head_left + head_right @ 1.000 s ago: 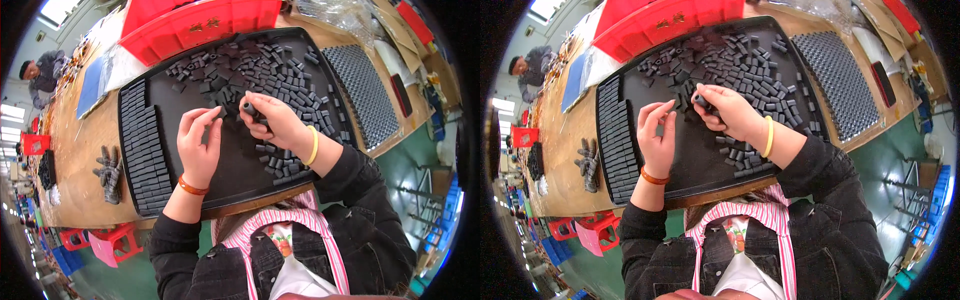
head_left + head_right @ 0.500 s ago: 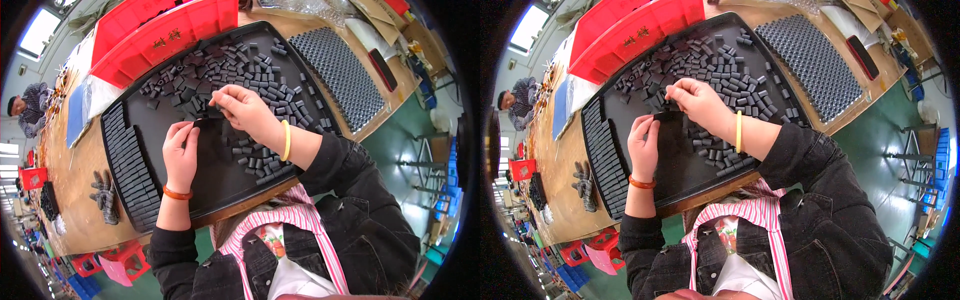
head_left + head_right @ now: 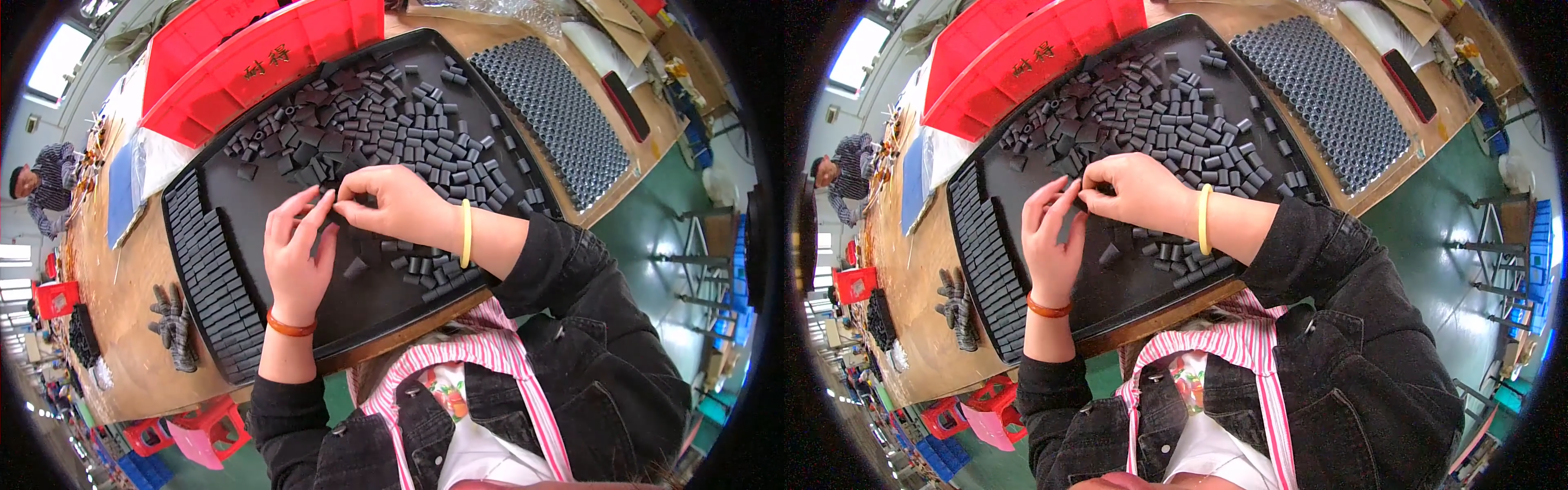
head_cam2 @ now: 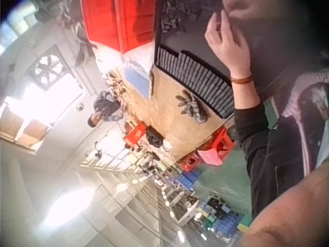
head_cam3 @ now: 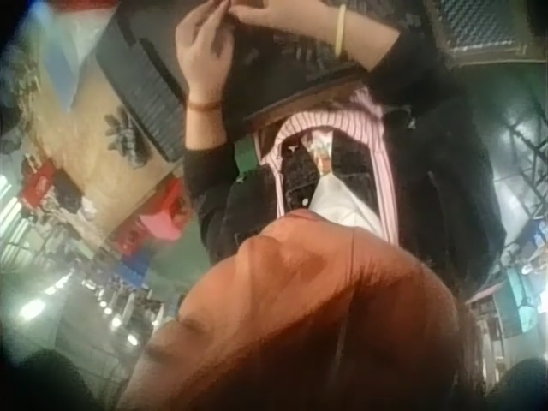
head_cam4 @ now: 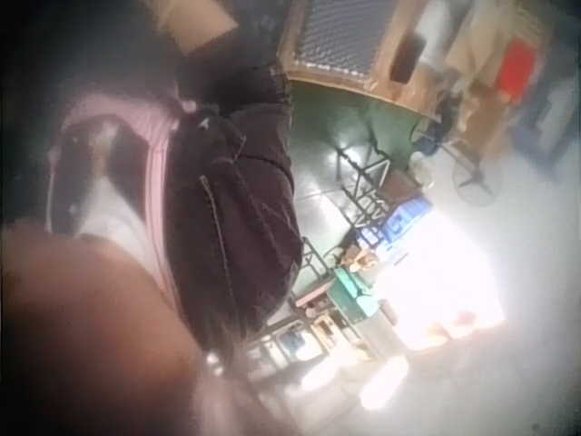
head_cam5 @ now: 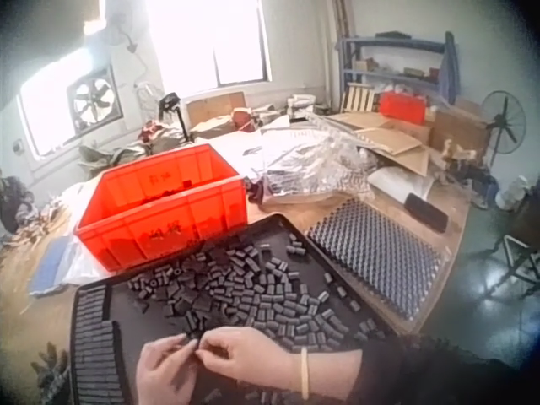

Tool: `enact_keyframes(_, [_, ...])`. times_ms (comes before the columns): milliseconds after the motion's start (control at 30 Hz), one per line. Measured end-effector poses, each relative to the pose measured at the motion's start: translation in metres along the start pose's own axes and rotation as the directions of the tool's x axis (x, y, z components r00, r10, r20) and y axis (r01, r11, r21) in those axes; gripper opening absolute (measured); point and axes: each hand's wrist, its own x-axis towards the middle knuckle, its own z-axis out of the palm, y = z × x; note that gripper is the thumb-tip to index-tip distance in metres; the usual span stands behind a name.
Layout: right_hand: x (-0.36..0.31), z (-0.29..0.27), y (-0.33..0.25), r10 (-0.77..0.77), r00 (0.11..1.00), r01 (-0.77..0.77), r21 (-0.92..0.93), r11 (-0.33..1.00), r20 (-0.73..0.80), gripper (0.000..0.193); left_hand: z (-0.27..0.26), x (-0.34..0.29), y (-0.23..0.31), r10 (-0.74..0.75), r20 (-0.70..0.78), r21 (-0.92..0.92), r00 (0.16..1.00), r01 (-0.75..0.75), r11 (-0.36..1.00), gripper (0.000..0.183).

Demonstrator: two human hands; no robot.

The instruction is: The person sorts and arranges small black cylindrical plastic components by hand, placing them into a specialized storage tray.

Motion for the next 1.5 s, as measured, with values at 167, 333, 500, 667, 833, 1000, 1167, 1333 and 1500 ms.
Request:
enact_keyframes(167, [0.001, 0.001, 0.000, 0.102, 0.991, -0.112, 0.139, 0.984, 0.084, 0.022, 0.001, -0.002, -0.001, 0.019, -0.045, 0.021, 0.999, -0.018, 1.000, 0.032])
enact_keyframes(333, [0.001, -0.002, -0.005, 0.292, 0.949, -0.315, 0.372, 0.873, 0.119, 0.021, 0.002, -0.008, -0.004, -0.094, -0.072, 0.000, 0.993, 0.094, 0.996, 0.029])
enact_keyframes(500, [-0.003, 0.006, -0.006, -0.017, 0.999, 0.008, 0.234, 0.972, 0.034, 0.016, 0.008, -0.009, -0.001, -0.141, -0.047, -0.049, 0.989, 0.138, 0.989, 0.023])
enact_keyframes(667, [-0.002, 0.006, -0.003, 0.025, 1.000, -0.025, 0.122, 0.992, 0.000, 0.018, 0.010, -0.009, 0.003, -0.254, 0.050, -0.262, 0.966, 0.258, 0.930, 0.020])
enact_keyframes(833, [-0.003, 0.002, -0.005, 0.025, 0.998, -0.020, 0.082, 0.996, -0.061, 0.020, 0.015, -0.011, 0.002, -0.318, 0.017, -0.361, 0.948, 0.302, 0.882, 0.020])
enact_keyframes(1000, [-0.004, 0.002, -0.005, -0.080, 0.994, 0.079, -0.009, 0.997, -0.069, 0.017, 0.014, -0.011, 0.002, -0.303, -0.019, -0.376, 0.953, 0.274, 0.885, 0.021])
enact_keyframes(1167, [-0.005, 0.005, -0.006, -0.105, 0.993, 0.102, -0.046, 0.994, -0.054, 0.013, 0.011, -0.011, 0.004, -0.298, -0.028, -0.310, 0.954, 0.275, 0.910, 0.023])
enact_keyframes(1333, [-0.004, 0.010, -0.004, -0.116, 0.992, 0.114, -0.036, 0.993, -0.057, 0.013, 0.007, -0.010, 0.004, -0.251, -0.044, -0.225, 0.967, 0.235, 0.946, 0.024])
enact_keyframes(1500, [-0.007, 0.009, -0.004, 0.049, 0.997, -0.036, 0.181, 0.983, -0.067, 0.012, -0.016, -0.006, 0.003, -0.292, 0.071, -0.107, 0.954, 0.298, 0.948, 0.022])
